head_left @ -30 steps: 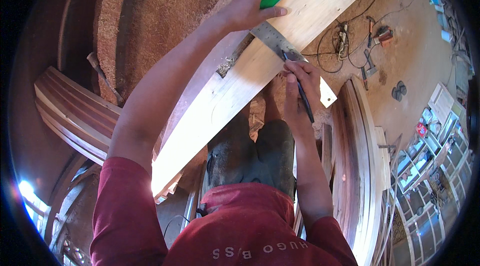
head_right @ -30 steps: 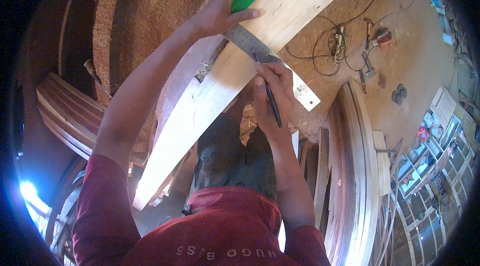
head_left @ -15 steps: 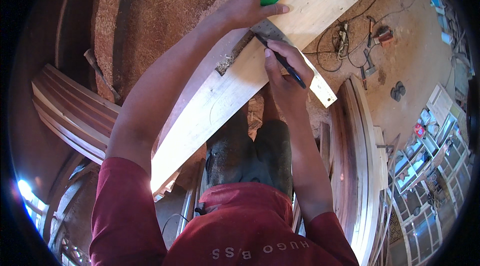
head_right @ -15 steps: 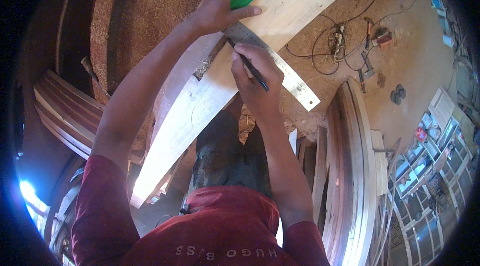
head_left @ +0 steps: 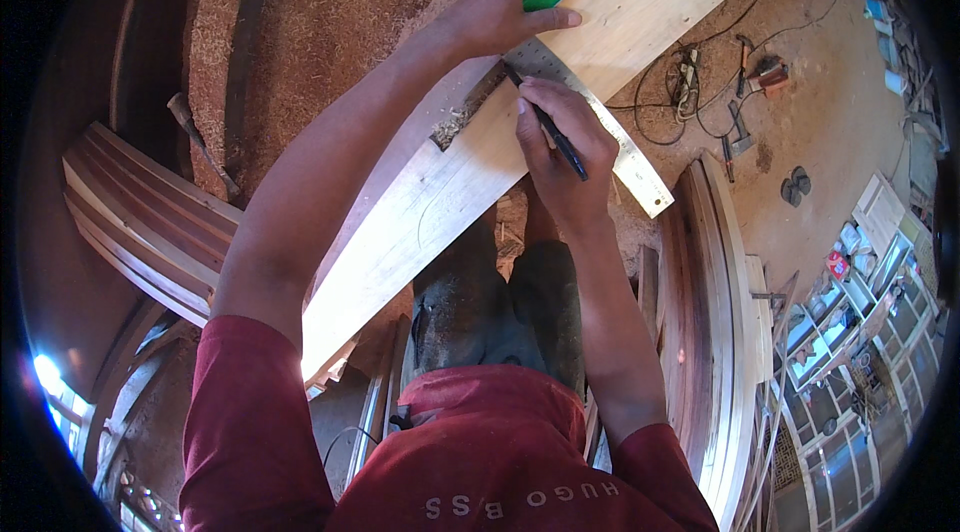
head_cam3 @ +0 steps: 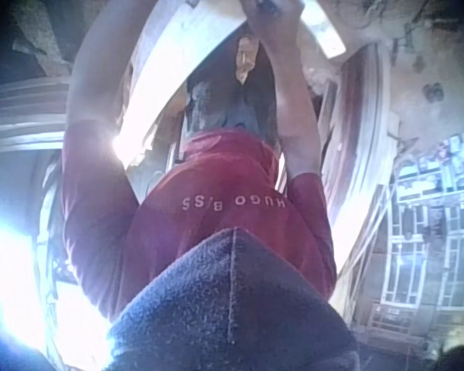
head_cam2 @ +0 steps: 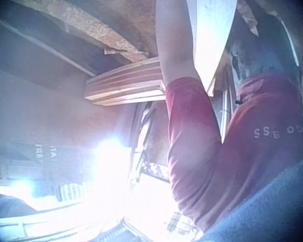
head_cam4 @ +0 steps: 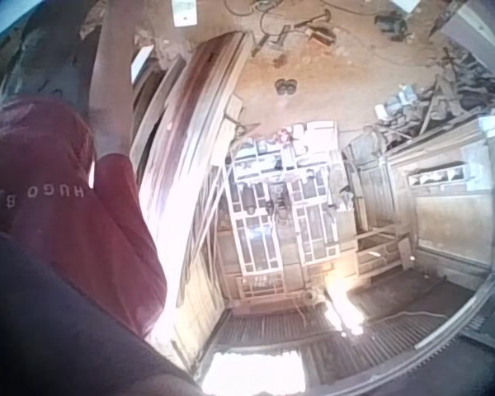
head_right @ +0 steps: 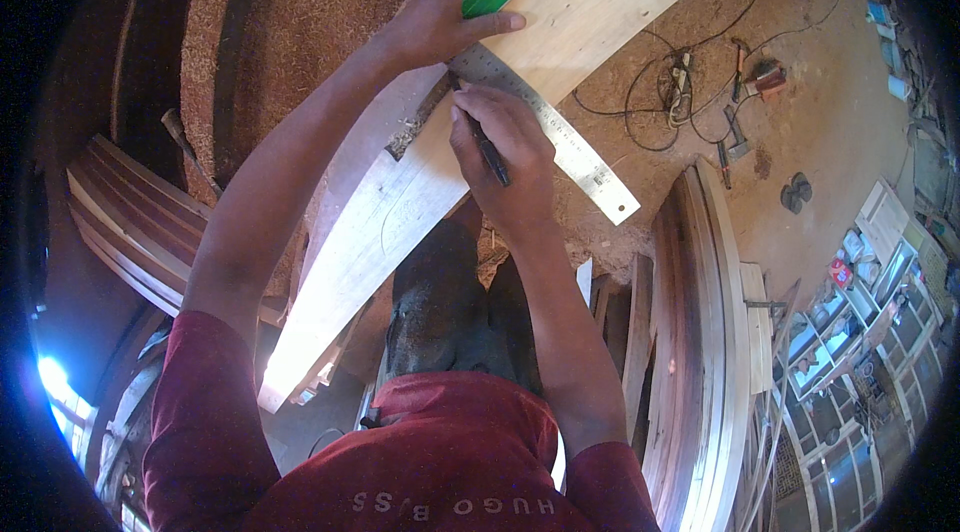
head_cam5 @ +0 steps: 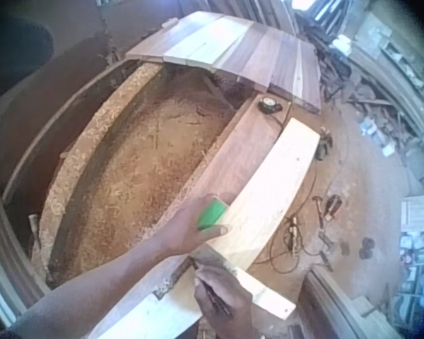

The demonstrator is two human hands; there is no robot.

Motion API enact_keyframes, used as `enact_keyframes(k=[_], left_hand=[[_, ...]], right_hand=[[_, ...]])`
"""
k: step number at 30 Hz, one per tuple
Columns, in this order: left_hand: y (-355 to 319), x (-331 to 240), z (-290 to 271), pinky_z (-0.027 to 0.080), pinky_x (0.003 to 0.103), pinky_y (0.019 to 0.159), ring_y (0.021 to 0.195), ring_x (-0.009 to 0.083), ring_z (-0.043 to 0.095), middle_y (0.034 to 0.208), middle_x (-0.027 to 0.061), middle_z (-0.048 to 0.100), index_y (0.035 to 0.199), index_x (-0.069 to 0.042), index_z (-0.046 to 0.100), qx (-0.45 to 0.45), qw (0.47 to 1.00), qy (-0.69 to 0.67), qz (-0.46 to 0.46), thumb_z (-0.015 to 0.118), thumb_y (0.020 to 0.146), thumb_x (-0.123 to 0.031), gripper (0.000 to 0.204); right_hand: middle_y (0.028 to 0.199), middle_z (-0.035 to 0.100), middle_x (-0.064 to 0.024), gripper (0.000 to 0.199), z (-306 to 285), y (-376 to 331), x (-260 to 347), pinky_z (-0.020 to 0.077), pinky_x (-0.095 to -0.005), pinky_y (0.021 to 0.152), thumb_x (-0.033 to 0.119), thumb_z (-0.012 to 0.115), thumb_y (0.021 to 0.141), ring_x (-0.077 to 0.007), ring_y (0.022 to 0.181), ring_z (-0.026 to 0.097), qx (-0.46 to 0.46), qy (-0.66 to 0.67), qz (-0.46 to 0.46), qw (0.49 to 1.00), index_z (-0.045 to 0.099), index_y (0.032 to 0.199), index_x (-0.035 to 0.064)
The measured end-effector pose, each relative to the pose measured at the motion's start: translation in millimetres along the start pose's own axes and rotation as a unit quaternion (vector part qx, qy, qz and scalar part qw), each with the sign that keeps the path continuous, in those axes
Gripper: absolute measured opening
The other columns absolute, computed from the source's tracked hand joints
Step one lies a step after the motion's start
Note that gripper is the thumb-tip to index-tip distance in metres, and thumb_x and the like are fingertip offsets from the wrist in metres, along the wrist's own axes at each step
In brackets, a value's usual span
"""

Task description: The person marks a wooden plank using a try square and a pencil. They handle the plank to position it on a workbench and use the tools to draw lines across the surface.

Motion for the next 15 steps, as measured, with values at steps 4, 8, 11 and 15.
enact_keyframes(k=[4, 8, 11, 15], left_hand=[[0.8, -2.6, 1.4, 0.045, 0.046, 0.111, 0.134, 0.0378, 0.057, 0.143, 0.0262, 0.057, 0.151, -0.001, 0.046, 0.01, 1.0, -0.009, -0.016, 0.077, 0.085, -0.062, 0.095], [0.1, -5.1, -0.1, 0.045, 0.046, 0.111, 0.134, 0.0376, 0.056, 0.143, 0.0262, 0.057, 0.152, -0.002, 0.045, 0.014, 0.999, -0.027, -0.024, 0.076, 0.086, -0.062, 0.095], [-0.9, -7.2, -1.0, 0.045, 0.046, 0.112, 0.134, 0.0375, 0.056, 0.144, 0.0262, 0.057, 0.152, -0.002, 0.045, 0.015, 0.999, -0.033, -0.027, 0.076, 0.086, -0.061, 0.094], [-1.7, -10.9, -1.2, 0.049, 0.047, 0.104, 0.124, 0.0409, 0.061, 0.132, 0.027, 0.062, 0.146, -0.001, 0.05, -0.02, 0.999, -0.03, -0.005, 0.079, 0.086, -0.054, 0.085]], right_hand=[[0.11, 0.072, -0.0193, 0.022, -0.2, 1.0, 1.0, 0.0567, -0.0425, 0.091, -0.002, 0.072, 0.089, -0.0341, 0.104, 0.071, 0.006, -0.011, -0.001, 1.0, 0.071, 0.111, -0.0016], [0.11, 0.072, -0.019, 0.022, 1.9, 1.0, -0.6, 0.0565, -0.0426, 0.091, -0.001, 0.072, 0.089, -0.0343, 0.104, 0.071, 0.012, -0.016, -0.005, 1.0, 0.071, 0.111, -0.0008], [0.111, 0.072, -0.0178, 0.023, 4.1, 0.1, -1.5, 0.0564, -0.0431, 0.09, 0.0, 0.073, 0.088, -0.0346, 0.103, 0.07, 0.013, -0.032, -0.008, 0.999, 0.072, 0.112, 0.0008], [0.112, 0.072, -0.0161, 0.025, 1.7, 0.9, 4.8, 0.0559, -0.0431, 0.088, 0.001, 0.074, 0.086, -0.0342, 0.101, 0.07, 0.031, -0.082, -0.03, 0.996, 0.072, 0.111, 0.0029]])
Point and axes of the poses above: each hand's wrist, its own y-axis towards the middle knuckle, its own z-axis out of the palm, x = y × z, the point moved 5 cm from there along y, towards the middle knuckle
